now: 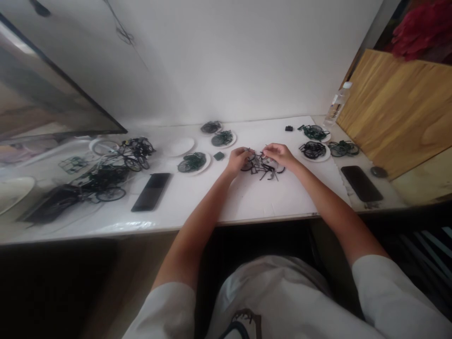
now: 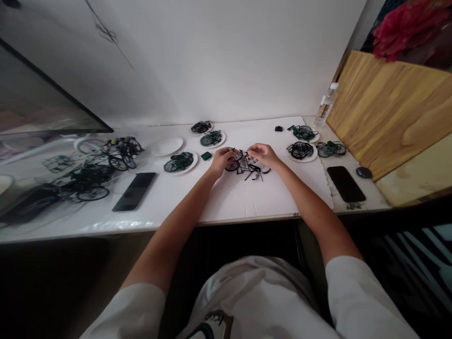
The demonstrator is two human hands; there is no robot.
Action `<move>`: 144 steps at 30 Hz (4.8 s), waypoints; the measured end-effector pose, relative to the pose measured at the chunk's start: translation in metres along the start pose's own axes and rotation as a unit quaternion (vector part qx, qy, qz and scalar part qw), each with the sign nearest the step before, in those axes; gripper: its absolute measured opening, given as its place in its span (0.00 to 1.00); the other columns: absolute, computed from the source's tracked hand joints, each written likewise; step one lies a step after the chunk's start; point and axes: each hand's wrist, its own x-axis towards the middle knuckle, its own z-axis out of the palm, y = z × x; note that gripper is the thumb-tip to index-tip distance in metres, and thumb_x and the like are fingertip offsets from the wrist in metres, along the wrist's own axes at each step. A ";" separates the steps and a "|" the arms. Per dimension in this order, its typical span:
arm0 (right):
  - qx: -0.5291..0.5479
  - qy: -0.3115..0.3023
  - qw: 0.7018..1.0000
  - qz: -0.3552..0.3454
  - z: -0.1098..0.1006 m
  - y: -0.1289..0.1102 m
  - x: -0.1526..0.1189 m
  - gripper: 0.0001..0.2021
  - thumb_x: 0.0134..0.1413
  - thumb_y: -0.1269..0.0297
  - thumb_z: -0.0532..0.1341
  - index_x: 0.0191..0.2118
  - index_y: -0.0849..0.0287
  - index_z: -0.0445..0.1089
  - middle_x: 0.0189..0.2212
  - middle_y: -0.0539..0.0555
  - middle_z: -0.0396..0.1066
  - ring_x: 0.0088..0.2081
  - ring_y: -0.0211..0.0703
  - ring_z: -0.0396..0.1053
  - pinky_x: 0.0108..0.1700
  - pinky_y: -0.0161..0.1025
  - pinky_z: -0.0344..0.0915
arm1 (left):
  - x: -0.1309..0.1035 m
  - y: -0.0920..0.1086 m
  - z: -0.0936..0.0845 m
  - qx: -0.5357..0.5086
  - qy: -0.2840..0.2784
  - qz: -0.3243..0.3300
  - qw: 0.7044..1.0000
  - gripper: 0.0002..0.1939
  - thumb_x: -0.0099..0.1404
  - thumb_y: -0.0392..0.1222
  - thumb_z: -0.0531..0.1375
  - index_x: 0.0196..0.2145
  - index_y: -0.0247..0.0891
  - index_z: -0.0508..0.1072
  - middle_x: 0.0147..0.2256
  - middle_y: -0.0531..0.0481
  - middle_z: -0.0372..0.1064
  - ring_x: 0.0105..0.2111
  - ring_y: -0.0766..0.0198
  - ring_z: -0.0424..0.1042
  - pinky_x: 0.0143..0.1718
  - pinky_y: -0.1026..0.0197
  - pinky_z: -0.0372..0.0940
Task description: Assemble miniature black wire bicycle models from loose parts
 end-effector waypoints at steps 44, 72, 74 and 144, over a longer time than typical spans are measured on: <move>0.131 -0.214 0.952 0.175 -0.006 -0.011 -0.007 0.24 0.56 0.43 0.77 0.47 0.57 0.83 0.35 0.58 0.78 0.31 0.42 0.72 0.22 0.34 0.62 | -0.020 0.028 0.002 -0.020 -0.019 0.055 0.998 0.12 0.48 0.40 0.65 0.30 0.34 0.85 0.23 0.50 0.69 0.24 0.67 0.60 0.28 0.62 0.51; 0.118 -0.088 0.984 0.104 0.000 0.001 -0.003 0.28 0.53 0.38 0.77 0.44 0.60 0.81 0.43 0.59 0.79 0.35 0.39 0.69 0.29 0.35 0.59 | -0.005 0.008 0.003 -0.016 0.014 0.070 0.997 0.21 0.55 0.49 0.75 0.43 0.34 0.82 0.25 0.54 0.68 0.24 0.69 0.64 0.28 0.64 0.61; 0.120 -0.072 0.985 0.103 0.001 0.003 -0.002 0.26 0.54 0.39 0.76 0.44 0.59 0.82 0.43 0.58 0.80 0.36 0.39 0.71 0.30 0.34 0.60 | -0.005 0.008 0.002 -0.031 0.013 0.063 0.997 0.23 0.55 0.51 0.77 0.44 0.35 0.81 0.27 0.54 0.69 0.25 0.69 0.67 0.30 0.64 0.64; -0.356 -0.165 0.913 -0.108 0.021 0.001 -0.012 0.05 0.65 0.64 0.72 0.42 0.57 0.87 0.37 0.55 0.74 0.35 0.42 0.68 0.39 0.39 0.57 | -0.001 0.000 -0.001 -0.032 -0.014 -0.001 0.999 0.17 0.69 0.51 0.72 0.45 0.34 0.80 0.34 0.49 0.77 0.24 0.73 0.70 0.28 0.68 0.69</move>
